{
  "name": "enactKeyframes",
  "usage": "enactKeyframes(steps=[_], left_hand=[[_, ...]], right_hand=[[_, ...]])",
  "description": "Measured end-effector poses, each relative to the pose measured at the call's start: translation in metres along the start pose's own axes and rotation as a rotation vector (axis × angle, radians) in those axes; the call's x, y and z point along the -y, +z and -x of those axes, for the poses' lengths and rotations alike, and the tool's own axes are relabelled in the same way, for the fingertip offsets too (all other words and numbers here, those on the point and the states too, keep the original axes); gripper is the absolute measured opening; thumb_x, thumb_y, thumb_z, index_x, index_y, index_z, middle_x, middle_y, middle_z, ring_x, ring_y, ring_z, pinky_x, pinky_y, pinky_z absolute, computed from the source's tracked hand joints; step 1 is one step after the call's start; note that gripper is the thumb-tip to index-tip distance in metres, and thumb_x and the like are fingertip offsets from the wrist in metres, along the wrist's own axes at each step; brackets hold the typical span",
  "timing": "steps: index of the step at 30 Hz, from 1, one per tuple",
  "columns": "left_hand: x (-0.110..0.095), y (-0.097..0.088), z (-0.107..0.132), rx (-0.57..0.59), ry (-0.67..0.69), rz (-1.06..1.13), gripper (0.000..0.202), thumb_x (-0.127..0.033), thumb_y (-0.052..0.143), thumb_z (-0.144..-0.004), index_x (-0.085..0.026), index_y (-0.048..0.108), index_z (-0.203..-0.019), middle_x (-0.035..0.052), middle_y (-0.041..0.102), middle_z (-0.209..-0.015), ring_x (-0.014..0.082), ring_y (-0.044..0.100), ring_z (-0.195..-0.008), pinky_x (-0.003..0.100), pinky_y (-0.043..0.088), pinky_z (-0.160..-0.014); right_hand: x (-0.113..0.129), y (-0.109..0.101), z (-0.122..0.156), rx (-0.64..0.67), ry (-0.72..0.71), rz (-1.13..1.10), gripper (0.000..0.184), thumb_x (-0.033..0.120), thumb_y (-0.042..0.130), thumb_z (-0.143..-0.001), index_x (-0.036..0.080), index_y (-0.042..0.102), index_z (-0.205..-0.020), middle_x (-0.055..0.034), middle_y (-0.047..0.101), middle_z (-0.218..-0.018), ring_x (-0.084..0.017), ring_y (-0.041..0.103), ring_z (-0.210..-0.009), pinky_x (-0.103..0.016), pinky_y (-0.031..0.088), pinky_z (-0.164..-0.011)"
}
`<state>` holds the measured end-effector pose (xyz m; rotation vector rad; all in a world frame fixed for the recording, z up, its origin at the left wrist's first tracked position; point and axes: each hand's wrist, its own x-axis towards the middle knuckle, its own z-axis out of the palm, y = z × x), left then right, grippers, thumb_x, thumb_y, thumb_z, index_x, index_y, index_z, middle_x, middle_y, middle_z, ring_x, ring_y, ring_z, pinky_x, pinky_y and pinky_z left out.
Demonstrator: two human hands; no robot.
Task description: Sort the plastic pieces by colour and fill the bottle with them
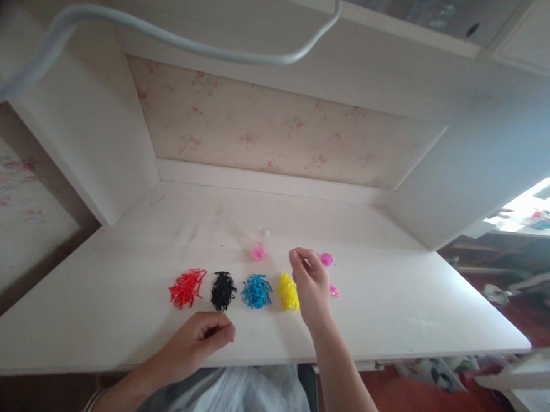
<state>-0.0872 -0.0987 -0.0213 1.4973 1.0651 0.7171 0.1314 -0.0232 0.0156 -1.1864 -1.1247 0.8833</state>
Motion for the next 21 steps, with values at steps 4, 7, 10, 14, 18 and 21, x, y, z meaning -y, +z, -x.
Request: enactKeyframes(steps=[4,7,10,14,18,21], left_hand=[[0.001,-0.004,-0.001,-0.038,0.005,0.014,0.037,-0.046,0.047,-0.087,-0.014,0.059,-0.071,-0.0040,0.039,-0.059,0.0105,0.036,-0.059,0.023,0.026,-0.054],[0.000,-0.005,0.001,-0.039,0.011,0.003,0.037,-0.046,0.047,-0.087,-0.015,0.059,-0.070,-0.0034,0.041,-0.060,0.0111,0.039,-0.060,0.022,0.027,-0.054],[-0.001,-0.004,0.002,-0.036,0.018,-0.001,0.037,-0.045,0.047,-0.087,-0.015,0.059,-0.069,-0.0028,0.044,-0.061,0.0115,0.041,-0.061,0.022,0.028,-0.055],[0.001,-0.005,0.002,-0.036,0.016,-0.001,0.037,-0.045,0.047,-0.087,-0.015,0.059,-0.069,-0.0030,0.042,-0.060,0.0114,0.039,-0.061,0.022,0.028,-0.054],[0.001,-0.005,0.002,-0.038,0.023,-0.022,0.038,-0.045,0.046,-0.087,-0.015,0.058,-0.067,-0.0031,0.042,-0.059,0.0112,0.038,-0.060,0.023,0.027,-0.054],[0.000,-0.005,0.002,-0.028,0.024,-0.021,0.037,-0.044,0.046,-0.087,-0.015,0.057,-0.066,-0.0033,0.041,-0.059,0.0112,0.038,-0.060,0.023,0.027,-0.054]], right_hand=[[0.015,0.032,-0.033,0.110,0.121,-0.164,0.027,0.045,0.069,-0.071,0.021,0.061,-0.080,0.0068,0.036,-0.057,-0.006,0.028,-0.047,-0.022,0.022,-0.044],[0.017,0.043,-0.051,0.151,0.175,-0.188,0.029,0.044,0.072,-0.067,0.020,0.061,-0.079,0.0071,0.036,-0.056,-0.005,0.026,-0.046,-0.023,0.019,-0.043],[0.015,0.046,-0.058,0.183,0.222,-0.192,0.029,0.042,0.073,-0.065,0.019,0.060,-0.077,0.0075,0.036,-0.055,-0.004,0.023,-0.045,-0.022,0.016,-0.042],[0.013,0.047,-0.060,0.207,0.227,-0.151,0.030,0.042,0.073,-0.065,0.018,0.062,-0.079,0.0077,0.036,-0.053,-0.004,0.022,-0.044,-0.022,0.015,-0.042],[0.014,0.048,-0.060,0.214,0.231,-0.070,0.031,0.043,0.073,-0.063,0.017,0.064,-0.079,0.0088,0.032,-0.050,-0.004,0.021,-0.044,-0.022,0.015,-0.042],[0.014,0.048,-0.061,0.209,0.225,-0.012,0.031,0.043,0.072,-0.063,0.018,0.065,-0.080,0.0084,0.033,-0.051,-0.004,0.023,-0.044,-0.022,0.016,-0.042]])
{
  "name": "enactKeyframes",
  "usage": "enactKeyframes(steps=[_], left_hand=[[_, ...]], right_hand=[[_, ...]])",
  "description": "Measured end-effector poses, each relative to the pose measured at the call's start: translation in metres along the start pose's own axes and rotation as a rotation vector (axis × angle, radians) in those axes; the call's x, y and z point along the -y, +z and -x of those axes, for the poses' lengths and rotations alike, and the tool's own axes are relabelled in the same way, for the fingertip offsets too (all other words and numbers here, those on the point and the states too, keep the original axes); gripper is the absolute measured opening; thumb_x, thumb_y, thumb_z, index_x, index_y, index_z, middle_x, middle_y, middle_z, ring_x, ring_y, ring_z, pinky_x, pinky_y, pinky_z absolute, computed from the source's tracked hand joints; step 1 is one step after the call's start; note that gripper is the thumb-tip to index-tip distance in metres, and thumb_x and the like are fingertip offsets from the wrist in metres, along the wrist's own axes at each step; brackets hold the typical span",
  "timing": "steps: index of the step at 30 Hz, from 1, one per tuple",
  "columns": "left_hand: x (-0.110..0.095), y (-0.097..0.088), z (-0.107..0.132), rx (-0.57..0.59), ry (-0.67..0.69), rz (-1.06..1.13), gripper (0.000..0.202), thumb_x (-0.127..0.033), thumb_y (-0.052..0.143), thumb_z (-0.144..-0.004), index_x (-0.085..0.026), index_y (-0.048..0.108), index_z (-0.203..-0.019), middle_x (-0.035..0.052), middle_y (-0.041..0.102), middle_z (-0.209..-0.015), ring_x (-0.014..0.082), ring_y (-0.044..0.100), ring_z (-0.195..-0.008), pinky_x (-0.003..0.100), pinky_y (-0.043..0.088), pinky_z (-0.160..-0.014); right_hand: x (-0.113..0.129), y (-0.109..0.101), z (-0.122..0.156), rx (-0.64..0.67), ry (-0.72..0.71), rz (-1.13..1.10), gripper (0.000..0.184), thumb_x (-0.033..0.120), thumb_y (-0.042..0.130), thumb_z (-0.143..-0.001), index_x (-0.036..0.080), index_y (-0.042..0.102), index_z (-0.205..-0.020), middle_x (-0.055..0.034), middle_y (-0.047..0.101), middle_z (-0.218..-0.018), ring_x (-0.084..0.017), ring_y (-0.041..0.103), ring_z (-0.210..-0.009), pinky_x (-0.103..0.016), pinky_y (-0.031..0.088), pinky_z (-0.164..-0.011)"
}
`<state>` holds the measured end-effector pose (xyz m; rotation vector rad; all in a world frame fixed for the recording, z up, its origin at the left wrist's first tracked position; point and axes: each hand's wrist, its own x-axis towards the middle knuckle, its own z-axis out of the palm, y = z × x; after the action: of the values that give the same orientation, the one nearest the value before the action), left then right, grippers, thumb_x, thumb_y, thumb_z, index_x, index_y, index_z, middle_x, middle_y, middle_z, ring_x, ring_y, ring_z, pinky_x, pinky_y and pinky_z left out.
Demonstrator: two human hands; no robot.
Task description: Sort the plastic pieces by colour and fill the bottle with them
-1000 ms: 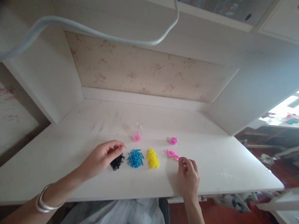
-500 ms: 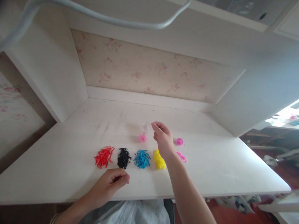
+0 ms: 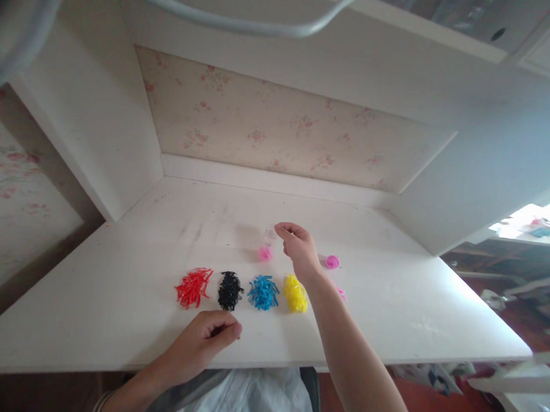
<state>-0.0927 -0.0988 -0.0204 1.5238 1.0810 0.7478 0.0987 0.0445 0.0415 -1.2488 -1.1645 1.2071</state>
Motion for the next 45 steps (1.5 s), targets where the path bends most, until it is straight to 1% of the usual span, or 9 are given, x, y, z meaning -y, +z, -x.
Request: enactKeyframes(steps=[9,13,17,23,26,28,34,39,45], left_hand=[[0.001,0.002,-0.002,-0.010,-0.014,-0.025,0.039,-0.046,0.045,-0.087,-0.015,0.058,-0.068,-0.0029,0.041,-0.059,0.0119,0.039,-0.060,0.023,0.027,-0.054],[0.001,0.001,-0.001,-0.003,-0.011,-0.016,0.038,-0.047,0.046,-0.087,-0.016,0.058,-0.069,-0.0022,0.043,-0.061,0.0123,0.041,-0.062,0.023,0.029,-0.055],[-0.001,-0.001,0.000,-0.002,-0.007,-0.016,0.038,-0.047,0.046,-0.087,-0.016,0.058,-0.069,-0.0023,0.044,-0.061,0.0123,0.041,-0.062,0.023,0.028,-0.055],[-0.004,-0.002,0.001,-0.003,0.022,-0.009,0.037,-0.045,0.046,-0.088,-0.016,0.057,-0.069,-0.0021,0.045,-0.061,0.0125,0.043,-0.062,0.022,0.030,-0.056],[-0.003,0.000,0.000,-0.006,0.024,-0.012,0.036,-0.045,0.047,-0.088,-0.016,0.058,-0.071,-0.0023,0.046,-0.061,0.0125,0.042,-0.062,0.022,0.031,-0.056],[-0.003,0.001,-0.001,-0.008,0.021,-0.023,0.036,-0.046,0.047,-0.088,-0.016,0.058,-0.071,-0.0024,0.045,-0.061,0.0124,0.042,-0.061,0.022,0.030,-0.056],[-0.002,0.003,-0.004,-0.021,0.021,-0.060,0.037,-0.046,0.047,-0.088,-0.015,0.059,-0.072,-0.0019,0.046,-0.062,0.0124,0.042,-0.062,0.022,0.030,-0.056],[-0.001,0.004,-0.004,-0.033,0.023,-0.050,0.037,-0.046,0.048,-0.088,-0.015,0.060,-0.073,-0.0014,0.048,-0.063,0.0123,0.043,-0.063,0.022,0.031,-0.057],[-0.001,0.004,-0.004,-0.032,0.022,-0.060,0.035,-0.045,0.049,-0.088,-0.015,0.062,-0.073,-0.0015,0.050,-0.063,0.0117,0.042,-0.062,0.021,0.031,-0.056]], right_hand=[[0.008,0.002,0.002,-0.005,-0.035,0.073,0.027,0.040,0.071,-0.063,0.018,0.065,-0.078,0.0056,0.045,-0.060,-0.003,0.028,-0.045,-0.021,0.019,-0.042],[0.004,-0.011,0.010,-0.052,-0.048,-0.010,0.026,0.039,0.072,-0.064,0.019,0.064,-0.079,0.0052,0.048,-0.062,-0.004,0.030,-0.046,-0.021,0.021,-0.042],[-0.013,-0.048,0.030,-0.189,-0.021,0.003,0.028,0.041,0.073,-0.064,0.020,0.064,-0.080,0.0065,0.044,-0.057,-0.004,0.032,-0.045,-0.021,0.022,-0.042],[-0.053,-0.130,0.077,-0.499,-0.014,0.036,0.034,0.045,0.074,-0.064,0.018,0.064,-0.082,0.0076,0.040,-0.050,-0.006,0.032,-0.044,-0.021,0.024,-0.042],[-0.075,-0.161,0.095,-0.594,0.050,0.278,0.039,0.051,0.069,-0.066,0.018,0.066,-0.088,0.0047,0.047,-0.054,-0.009,0.039,-0.047,-0.023,0.029,-0.045],[-0.086,-0.171,0.102,-0.551,0.081,0.539,0.041,0.054,0.064,-0.068,0.018,0.067,-0.089,0.0008,0.056,-0.063,-0.011,0.046,-0.050,-0.025,0.035,-0.049],[-0.093,-0.158,0.101,-0.420,-0.057,1.117,0.040,0.055,0.047,-0.080,0.025,0.067,-0.098,-0.0014,0.060,-0.082,-0.015,0.055,-0.065,-0.029,0.039,-0.063],[-0.086,-0.141,0.095,-0.396,-0.008,1.245,0.034,0.048,0.040,-0.087,0.029,0.066,-0.098,-0.0005,0.062,-0.092,-0.013,0.055,-0.067,-0.026,0.034,-0.059],[-0.091,-0.142,0.096,-0.400,-0.054,1.269,0.032,0.039,0.037,-0.091,0.027,0.066,-0.094,-0.0012,0.062,-0.094,-0.012,0.055,-0.067,-0.026,0.031,-0.057]])
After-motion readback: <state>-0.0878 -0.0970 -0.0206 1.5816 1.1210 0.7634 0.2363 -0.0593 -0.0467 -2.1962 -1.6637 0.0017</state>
